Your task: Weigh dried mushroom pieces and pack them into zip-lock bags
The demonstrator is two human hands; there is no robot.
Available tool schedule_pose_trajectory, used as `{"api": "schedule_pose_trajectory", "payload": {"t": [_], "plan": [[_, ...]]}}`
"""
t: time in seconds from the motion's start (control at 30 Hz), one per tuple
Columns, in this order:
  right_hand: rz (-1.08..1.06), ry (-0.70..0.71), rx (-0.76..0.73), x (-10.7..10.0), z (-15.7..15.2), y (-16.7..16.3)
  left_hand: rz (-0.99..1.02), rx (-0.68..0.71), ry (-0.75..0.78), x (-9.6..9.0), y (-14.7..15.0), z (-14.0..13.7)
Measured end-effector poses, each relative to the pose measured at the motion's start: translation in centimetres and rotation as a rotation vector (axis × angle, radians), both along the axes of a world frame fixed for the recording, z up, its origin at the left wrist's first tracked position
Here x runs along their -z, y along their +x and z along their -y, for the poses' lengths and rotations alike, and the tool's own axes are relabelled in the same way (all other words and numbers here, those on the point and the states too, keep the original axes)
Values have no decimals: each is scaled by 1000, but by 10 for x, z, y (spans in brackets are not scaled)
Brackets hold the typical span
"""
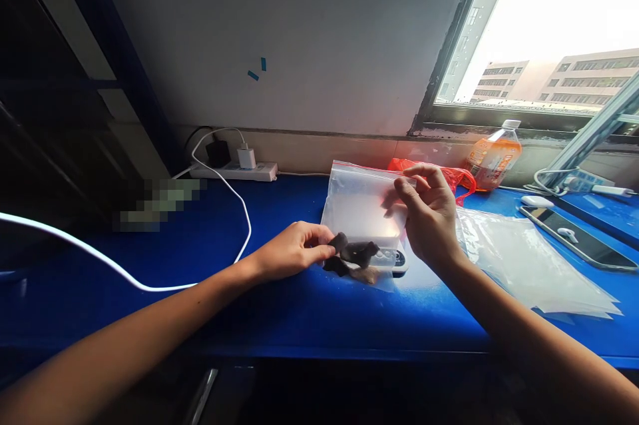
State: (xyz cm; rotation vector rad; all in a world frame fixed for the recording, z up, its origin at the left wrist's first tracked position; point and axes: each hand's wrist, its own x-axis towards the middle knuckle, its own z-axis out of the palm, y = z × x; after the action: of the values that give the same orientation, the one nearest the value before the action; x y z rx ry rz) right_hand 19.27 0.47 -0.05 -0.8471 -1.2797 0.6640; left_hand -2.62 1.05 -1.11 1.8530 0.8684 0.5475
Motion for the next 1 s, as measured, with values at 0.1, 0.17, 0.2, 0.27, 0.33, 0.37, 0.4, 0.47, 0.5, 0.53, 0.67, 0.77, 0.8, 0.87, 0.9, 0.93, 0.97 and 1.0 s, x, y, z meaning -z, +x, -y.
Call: {"api": "schedule_pose_trajectory", "payload": {"t": [0.1,0.17,0.2,0.27,0.33,0.37,0.4,0.47,0.5,0.53,0.67,0.77,0.8,0.87,0.9,0.93,0.97,1.0], "plan": [[-12,-21,-33,2,0,0,52,-133,11,-1,0,0],[15,-28,-44,4,-1,1,82,-198,45,-2,-2,-1],[38,-33,-49,5,-1,1,99,-221,64,-2,-2,-1],[72,-49,-62,8,-1,0,131,-259,99,-3,-4,-2],[68,-64,-76,10,-2,-2,154,-293,132,-2,-6,-3],[54,-70,-85,11,-2,-3,164,-309,148,-2,-6,-4],[37,-76,-98,11,-2,-4,174,-323,166,-2,-7,-5],[4,-96,-131,13,-3,-7,209,-352,208,-1,-9,-8],[-2,-116,-155,14,-2,-8,230,-366,227,-1,-10,-9],[1,-142,-183,16,-2,-10,251,-380,245,-1,-11,-10],[51,-256,-336,24,4,-18,328,-434,283,-2,-12,-14],[76,-280,-482,31,14,-27,395,-463,293,-3,-11,-14],[89,-280,-534,33,18,-30,413,-463,288,-3,-10,-14],[142,-262,-631,36,25,-35,439,-456,265,-3,-9,-13],[179,-240,-674,37,28,-37,449,-450,252,-3,-8,-13],[220,-207,-704,39,30,-39,456,-444,239,-3,-8,-12],[263,-169,-716,41,31,-41,462,-437,228,-3,-7,-11],[305,-130,-708,42,32,-43,464,-428,218,-2,-6,-10]]}}
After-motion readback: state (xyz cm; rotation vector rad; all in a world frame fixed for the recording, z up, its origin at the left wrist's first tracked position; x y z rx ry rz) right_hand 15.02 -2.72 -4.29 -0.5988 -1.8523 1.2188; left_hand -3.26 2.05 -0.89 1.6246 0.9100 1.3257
